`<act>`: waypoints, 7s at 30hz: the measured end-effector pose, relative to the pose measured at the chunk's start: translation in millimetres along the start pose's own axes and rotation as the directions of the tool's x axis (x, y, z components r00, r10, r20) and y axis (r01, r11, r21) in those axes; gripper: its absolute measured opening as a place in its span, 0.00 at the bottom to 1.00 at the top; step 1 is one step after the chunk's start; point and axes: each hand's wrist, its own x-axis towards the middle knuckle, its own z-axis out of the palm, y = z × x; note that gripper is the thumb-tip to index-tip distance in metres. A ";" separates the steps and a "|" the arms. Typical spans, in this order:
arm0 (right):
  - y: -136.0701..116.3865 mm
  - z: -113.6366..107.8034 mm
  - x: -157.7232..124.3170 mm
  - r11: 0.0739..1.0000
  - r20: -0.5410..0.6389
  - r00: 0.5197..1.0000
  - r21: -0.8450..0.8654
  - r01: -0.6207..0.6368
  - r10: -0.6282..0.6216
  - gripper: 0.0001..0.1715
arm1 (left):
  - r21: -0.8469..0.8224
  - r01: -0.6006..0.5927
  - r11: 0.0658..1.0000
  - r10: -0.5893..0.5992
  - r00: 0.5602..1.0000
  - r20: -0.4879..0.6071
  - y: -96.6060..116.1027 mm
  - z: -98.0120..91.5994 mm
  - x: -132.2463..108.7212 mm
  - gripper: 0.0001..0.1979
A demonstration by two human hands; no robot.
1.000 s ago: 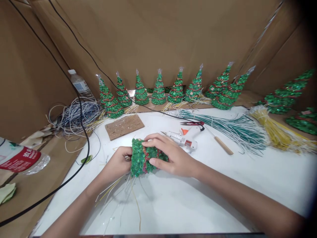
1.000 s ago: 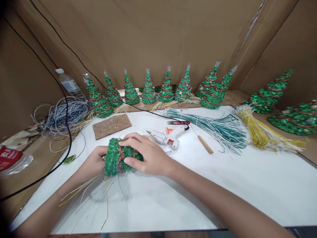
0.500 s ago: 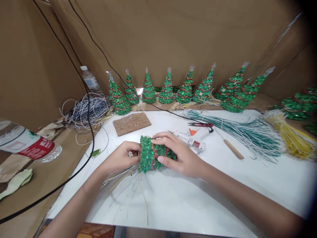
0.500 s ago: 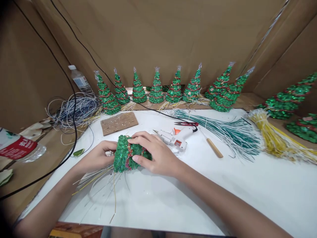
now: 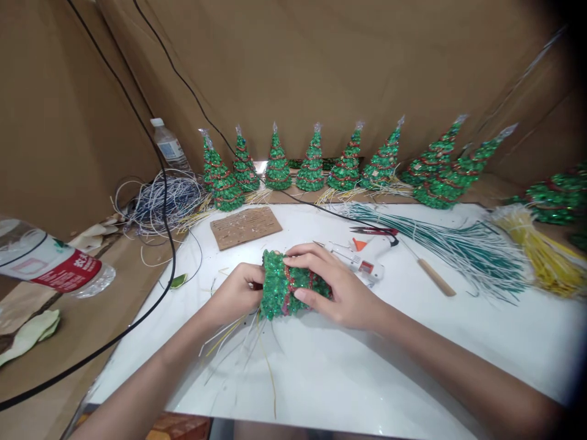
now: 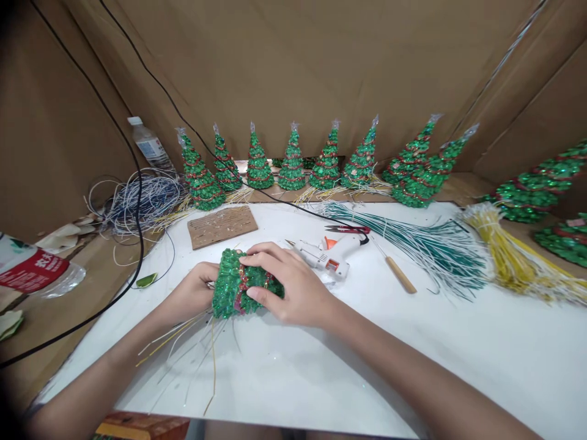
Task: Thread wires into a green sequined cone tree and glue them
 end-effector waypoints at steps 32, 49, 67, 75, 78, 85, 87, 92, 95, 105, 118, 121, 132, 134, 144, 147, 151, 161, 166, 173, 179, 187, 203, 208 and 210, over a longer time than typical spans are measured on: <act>-0.1 -1.3 1.0 1.000 0.014 1.000 0.006 0.019 -0.019 0.20 | -0.068 -0.070 0.995 0.069 0.997 -0.021 -2.2 4.6 -0.3 0.13; -0.5 -28.0 5.1 0.998 -0.029 0.999 0.046 0.039 -0.038 0.19 | 0.036 -0.129 0.991 0.130 0.991 -0.022 -10.4 1.6 -1.5 0.11; 91.9 -108.0 -59.9 0.751 0.144 0.962 -0.655 -0.084 0.233 0.34 | 0.239 -0.392 0.888 0.406 0.914 -0.011 -18.5 -2.8 0.9 0.12; 78.2 -115.6 -58.7 0.613 -0.047 0.993 -0.783 -0.106 0.111 0.22 | 0.282 -0.419 0.863 0.439 0.898 -0.008 -16.5 -2.5 4.7 0.11; 66.9 -114.2 -58.8 0.641 -0.247 0.969 -0.745 -0.185 -0.008 0.09 | 0.279 -0.414 0.867 0.437 0.899 -0.022 -16.1 -2.0 4.0 0.12; 34.2 -88.3 -57.4 0.770 -0.360 0.897 -0.637 -0.034 -0.258 0.14 | 0.307 -0.399 0.864 0.425 0.905 -0.020 -14.4 -1.7 2.8 0.11; 26.4 -81.9 -56.9 0.775 -0.325 0.911 -0.632 -0.009 -0.255 0.14 | 0.315 -0.404 0.859 0.423 0.906 0.010 -13.1 -1.4 2.8 0.09; 18.4 -71.4 -55.7 0.768 -0.297 0.931 -0.640 -0.030 -0.211 0.15 | 0.303 -0.396 0.867 0.415 0.910 0.001 -11.0 -0.3 3.4 0.09; 19.4 -67.1 -55.2 0.767 -0.266 0.945 -0.642 -0.025 -0.192 0.15 | 0.305 -0.409 0.860 0.426 0.905 0.013 -11.6 -0.9 3.5 0.08; 23.0 -61.4 -55.8 0.767 -0.214 0.965 -0.642 -0.024 -0.148 0.13 | 0.271 -0.340 0.900 0.348 0.937 0.021 -18.7 -3.4 -0.1 0.09; 26.1 -60.6 -58.0 0.753 -0.186 0.974 -0.657 -0.023 -0.132 0.13 | 0.288 -0.362 0.886 0.371 0.928 0.025 -20.3 -3.6 0.0 0.09; 26.7 -60.7 -58.4 0.761 -0.183 0.975 -0.649 -0.022 -0.128 0.13 | 0.275 -0.363 0.890 0.371 0.928 0.024 -20.6 -3.7 0.2 0.09; 27.7 -61.2 -58.2 0.763 -0.198 0.970 -0.646 -0.022 -0.140 0.15 | 0.303 -0.373 0.877 0.388 0.922 0.010 -14.1 -0.9 2.1 0.10; 27.3 -61.5 -58.2 0.765 -0.199 0.969 -0.644 -0.017 -0.146 0.14 | 0.307 -0.370 0.877 0.386 0.922 0.010 -15.3 -1.4 2.2 0.10; 24.6 -62.1 -57.5 0.770 -0.223 0.957 -0.638 0.000 -0.185 0.14 | 0.277 -0.367 0.888 0.375 0.927 0.026 -16.8 -3.0 0.4 0.06; 23.1 -61.9 -57.7 0.767 -0.227 0.955 -0.642 -0.001 -0.189 0.14 | 0.264 -0.378 0.888 0.387 0.922 0.019 -18.1 -3.3 0.8 0.04; 19.9 -61.8 -57.6 0.761 -0.234 0.952 -0.649 -0.001 -0.198 0.15 | 0.252 -0.407 0.878 0.413 0.910 0.030 -21.1 -4.2 1.7 0.04; 8.4 -60.4 -55.0 0.701 -0.275 0.932 -0.713 -0.034 -0.235 0.17 | 0.272 -0.414 0.869 0.432 0.902 -0.009 -17.6 -1.4 1.0 0.09; -2.1 -59.7 -56.5 0.629 -0.265 0.929 -0.776 -0.047 -0.259 0.16 | 0.299 -0.420 0.857 0.435 0.900 0.018 -18.1 -1.7 0.4 0.11; -15.1 -62.4 -54.8 0.546 -0.244 0.924 -0.836 -0.047 -0.294 0.18 | 0.285 -0.423 0.860 0.436 0.900 0.022 -16.7 -1.0 0.0 0.14; -12.4 -61.6 -55.8 0.550 -0.239 0.921 -0.835 -0.034 -0.306 0.18 | 0.285 -0.432 0.856 0.449 0.893 0.006 -15.4 -1.0 1.2 0.15; -12.2 -62.1 -55.0 0.554 -0.236 0.921 -0.832 -0.028 -0.308 0.17 | 0.295 -0.436 0.850 0.450 0.893 0.024 -16.0 -1.4 1.3 0.12; -8.6 -64.5 -57.1 0.573 -0.256 0.924 -0.818 -0.050 -0.285 0.18 | 0.320 -0.419 0.849 0.443 0.896 -0.003 -17.8 -2.4 0.0 0.10; -6.9 -65.2 -57.4 0.584 -0.246 0.929 -0.811 -0.041 -0.276 0.17 | 0.307 -0.412 0.858 0.428 0.904 0.016 -19.1 -2.9 -0.5 0.09; -6.2 -64.8 -57.8 0.587 -0.244 0.931 -0.809 -0.040 -0.273 0.17 | 0.312 -0.408 0.858 0.422 0.906 0.024 -18.7 -2.9 -0.3 0.09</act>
